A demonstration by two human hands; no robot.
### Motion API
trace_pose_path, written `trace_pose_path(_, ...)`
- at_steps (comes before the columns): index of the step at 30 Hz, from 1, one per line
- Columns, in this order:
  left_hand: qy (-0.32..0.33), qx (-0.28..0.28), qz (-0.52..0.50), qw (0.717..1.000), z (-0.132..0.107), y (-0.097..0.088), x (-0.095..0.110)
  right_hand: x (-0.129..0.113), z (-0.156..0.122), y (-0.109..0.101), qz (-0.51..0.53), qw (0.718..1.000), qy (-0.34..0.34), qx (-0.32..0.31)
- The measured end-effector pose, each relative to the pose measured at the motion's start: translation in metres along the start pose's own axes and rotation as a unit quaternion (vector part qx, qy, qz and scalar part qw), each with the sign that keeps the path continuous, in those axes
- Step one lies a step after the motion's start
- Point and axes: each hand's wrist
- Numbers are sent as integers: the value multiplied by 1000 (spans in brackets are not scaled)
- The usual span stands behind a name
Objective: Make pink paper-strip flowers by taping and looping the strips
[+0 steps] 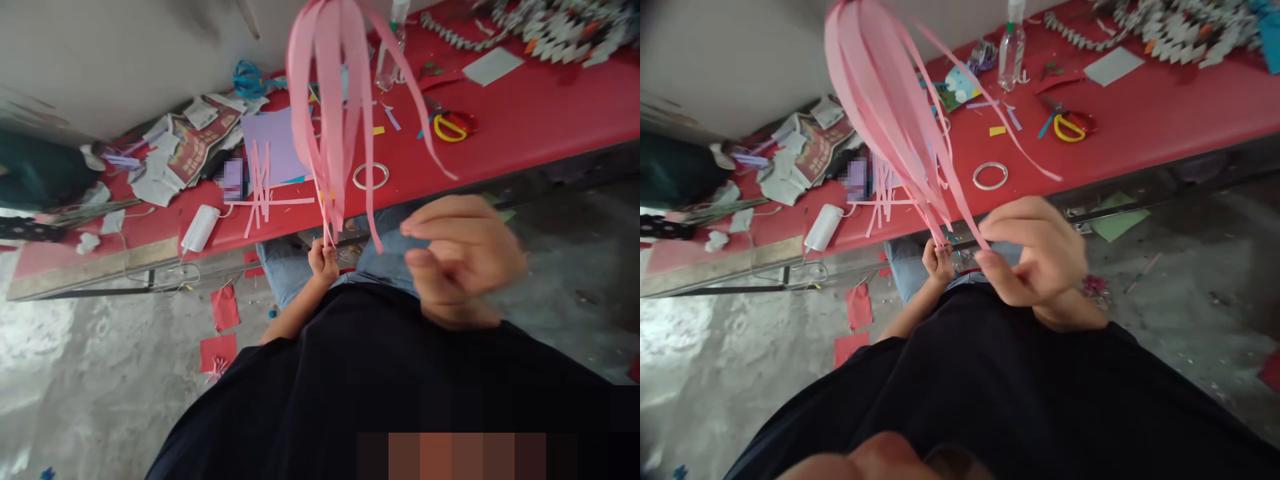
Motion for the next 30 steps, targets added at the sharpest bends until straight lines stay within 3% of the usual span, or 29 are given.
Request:
trace_pose_path(3, 21, 3, -18, 1000, 2, 1, 12, -8, 4, 22, -13, 999, -39, -19)
trace_pose_path(7, 38, 8, -38, 999, 3, 0, 26, -3, 1, 42, -14, 996, 52, -65)
trace_pose_path(10, 41, 5, -59, 997, 1, 1, 30, 6, -5, 53, -19, 993, 95, -64)
trace_pose_path(12, 42, 0, -74, 996, -1, 2, 31, 12, -5, 58, 37, 986, 145, -70)
trace_pose_path(14, 38, -6, -84, 996, -3, 4, 32, 19, -3, 62, 162, 956, 221, -102)
trace_pose_path(16, 32, -11, -87, 996, -4, 6, 33, 25, 0, 64, 298, 898, 289, -146)
trace_pose_path(18, 26, -20, -88, 996, -6, 7, 33, 31, 3, 66, 365, 854, 328, -171)
trace_pose_path(19, 25, -25, -88, 996, -7, 8, 33, 34, 4, 66, 370, 849, 338, -169)
trace_pose_path(23, 22, -32, -77, 996, -11, 8, 32, 42, 0, 70, 322, 889, 313, -85)
trace_pose_path(27, 31, -50, -60, 997, -15, 3, 33, 57, -8, 73, 271, 937, 219, 31)
trace_pose_path(30, 46, -74, -49, 995, -18, -2, 35, 75, -14, 69, 223, 962, 142, 71)
Point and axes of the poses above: each hand's wrist, its own z-axis towards the middle knuckle, its own y-axis out of the palm, x = y × z, and after that the axes turned 9 degrees about y, right-handed
